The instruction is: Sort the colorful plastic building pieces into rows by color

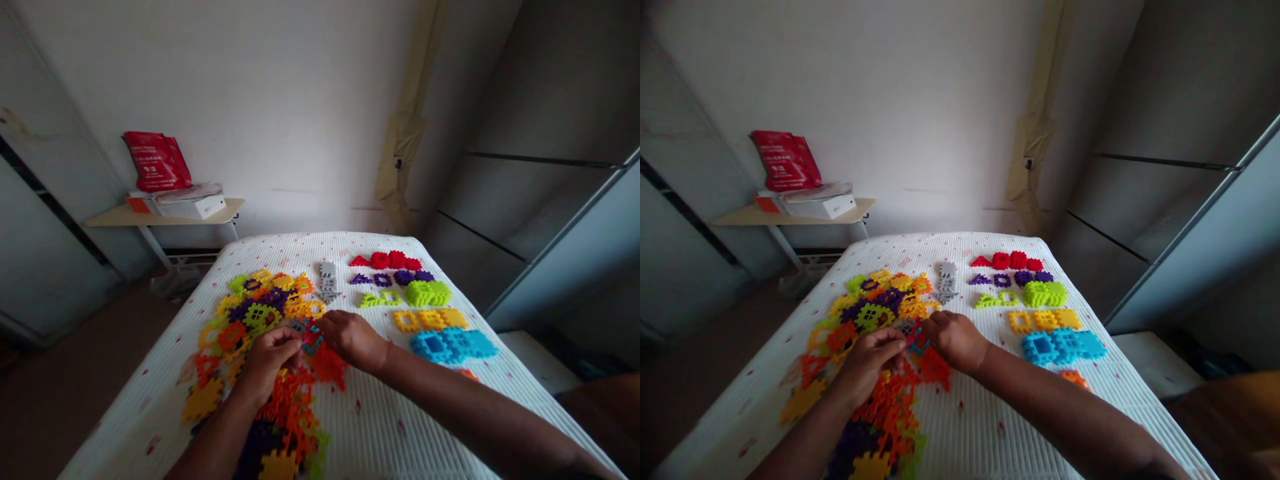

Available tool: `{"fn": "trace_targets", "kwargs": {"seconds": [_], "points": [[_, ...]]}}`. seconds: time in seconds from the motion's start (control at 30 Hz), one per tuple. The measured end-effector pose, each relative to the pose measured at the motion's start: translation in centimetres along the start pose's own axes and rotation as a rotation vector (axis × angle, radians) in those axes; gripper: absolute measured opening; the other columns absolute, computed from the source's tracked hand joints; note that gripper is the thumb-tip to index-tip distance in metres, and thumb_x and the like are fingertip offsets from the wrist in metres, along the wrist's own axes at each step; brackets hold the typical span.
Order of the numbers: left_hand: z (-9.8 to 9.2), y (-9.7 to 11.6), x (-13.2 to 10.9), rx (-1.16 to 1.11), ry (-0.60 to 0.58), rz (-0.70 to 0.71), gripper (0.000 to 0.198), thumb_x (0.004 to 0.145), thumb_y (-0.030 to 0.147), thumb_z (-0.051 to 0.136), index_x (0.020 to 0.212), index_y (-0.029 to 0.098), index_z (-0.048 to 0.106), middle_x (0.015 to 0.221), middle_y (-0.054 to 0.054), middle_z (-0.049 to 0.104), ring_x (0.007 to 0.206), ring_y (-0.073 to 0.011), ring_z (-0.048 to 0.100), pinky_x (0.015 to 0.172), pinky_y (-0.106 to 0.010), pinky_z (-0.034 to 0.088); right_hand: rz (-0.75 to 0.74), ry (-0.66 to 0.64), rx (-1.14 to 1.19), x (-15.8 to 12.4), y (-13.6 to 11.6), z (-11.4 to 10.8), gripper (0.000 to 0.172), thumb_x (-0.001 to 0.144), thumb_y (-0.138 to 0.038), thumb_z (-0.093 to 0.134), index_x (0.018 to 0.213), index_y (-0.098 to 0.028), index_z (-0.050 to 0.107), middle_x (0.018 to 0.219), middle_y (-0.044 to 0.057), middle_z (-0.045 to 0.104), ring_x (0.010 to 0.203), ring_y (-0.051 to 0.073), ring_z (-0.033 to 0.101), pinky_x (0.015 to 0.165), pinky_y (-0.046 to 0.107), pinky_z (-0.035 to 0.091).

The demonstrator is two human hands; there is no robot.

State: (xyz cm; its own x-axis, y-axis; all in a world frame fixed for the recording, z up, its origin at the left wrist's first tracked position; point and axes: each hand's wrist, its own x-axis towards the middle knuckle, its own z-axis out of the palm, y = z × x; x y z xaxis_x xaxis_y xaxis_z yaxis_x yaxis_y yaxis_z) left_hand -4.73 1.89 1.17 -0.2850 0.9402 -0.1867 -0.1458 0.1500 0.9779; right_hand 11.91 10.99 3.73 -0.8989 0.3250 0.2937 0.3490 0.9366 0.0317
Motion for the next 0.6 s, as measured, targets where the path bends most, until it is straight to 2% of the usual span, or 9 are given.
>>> {"fn": "trace_targets", "kwargs": {"seconds": [0.23,0.33,0.4,0.5,0.53,0.6], "points": [[-0.2,-0.7,0.2,-0.027,-0.009,-0.003,0.023,0.062,0.036,0.070,0.066,0.016,0.059,0.050,0.002,0.059,0.044,-0.0103,0.051,0.045,-0.021,0.041,-0.004,-0.001,0.009,1.0,0.1,0.1,0.019,0.093,-0.022,0.042,0.107,-0.014,0.051,0.083,0.005,0.060,0.072,0.015,0.056,0.060,0.024,0.042],[-0.3,-0.9,0.4,-0.043,0.002,-0.017,0.026,0.061,0.038,0.072,0.070,0.016,0.060,0.054,0.001,0.061,0.048,-0.0121,0.055,0.047,-0.022,0.044,-0.017,-0.037,-0.006,1.5,0.0,-0.1,0.020,0.093,-0.022,0.040,0.107,-0.013,0.051,0.085,0.007,0.061,0.072,0.016,0.057,0.059,0.025,0.043],[-0.3,-0.8,0.5,-0.058,0.050,-0.011,0.031,0.060,0.040,0.073,0.078,0.017,0.061,0.059,0.000,0.065,0.051,-0.0133,0.058,0.048,-0.023,0.046,-0.031,-0.074,-0.018,2.1,0.9,-0.4,0.021,0.092,-0.021,0.040,0.106,-0.013,0.053,0.088,0.007,0.062,0.075,0.016,0.058,0.062,0.025,0.044],[-0.3,-0.6,0.5,-0.091,0.134,0.031,0.042,0.060,0.042,0.074,0.090,0.018,0.060,0.064,0.000,0.067,0.054,-0.0140,0.060,0.050,-0.024,0.047,0.156,-0.161,-0.051,3.2,4.7,-1.3,0.026,0.089,-0.024,0.046,0.113,-0.016,0.054,0.097,0.007,0.065,0.085,0.017,0.060,0.070,0.024,0.045],[-0.3,-0.6,0.5,-0.104,0.152,0.044,0.043,0.059,0.042,0.074,0.092,0.018,0.059,0.066,0.000,0.067,0.054,-0.0140,0.060,0.050,-0.024,0.047,0.299,-0.200,-0.084,3.5,6.6,-1.6,0.030,0.088,-0.024,0.048,0.117,-0.019,0.053,0.102,0.007,0.065,0.089,0.016,0.060,0.073,0.023,0.044],[-0.4,-0.6,0.6,-0.123,0.164,0.053,0.044,0.059,0.042,0.075,0.091,0.017,0.059,0.068,-0.001,0.068,0.055,-0.0140,0.060,0.050,-0.023,0.047,0.441,-0.189,-0.140,4.1,10.7,-2.1,0.036,0.088,-0.018,0.045,0.124,-0.017,0.050,0.110,0.010,0.064,0.094,0.018,0.061,0.076,0.025,0.044]]}}
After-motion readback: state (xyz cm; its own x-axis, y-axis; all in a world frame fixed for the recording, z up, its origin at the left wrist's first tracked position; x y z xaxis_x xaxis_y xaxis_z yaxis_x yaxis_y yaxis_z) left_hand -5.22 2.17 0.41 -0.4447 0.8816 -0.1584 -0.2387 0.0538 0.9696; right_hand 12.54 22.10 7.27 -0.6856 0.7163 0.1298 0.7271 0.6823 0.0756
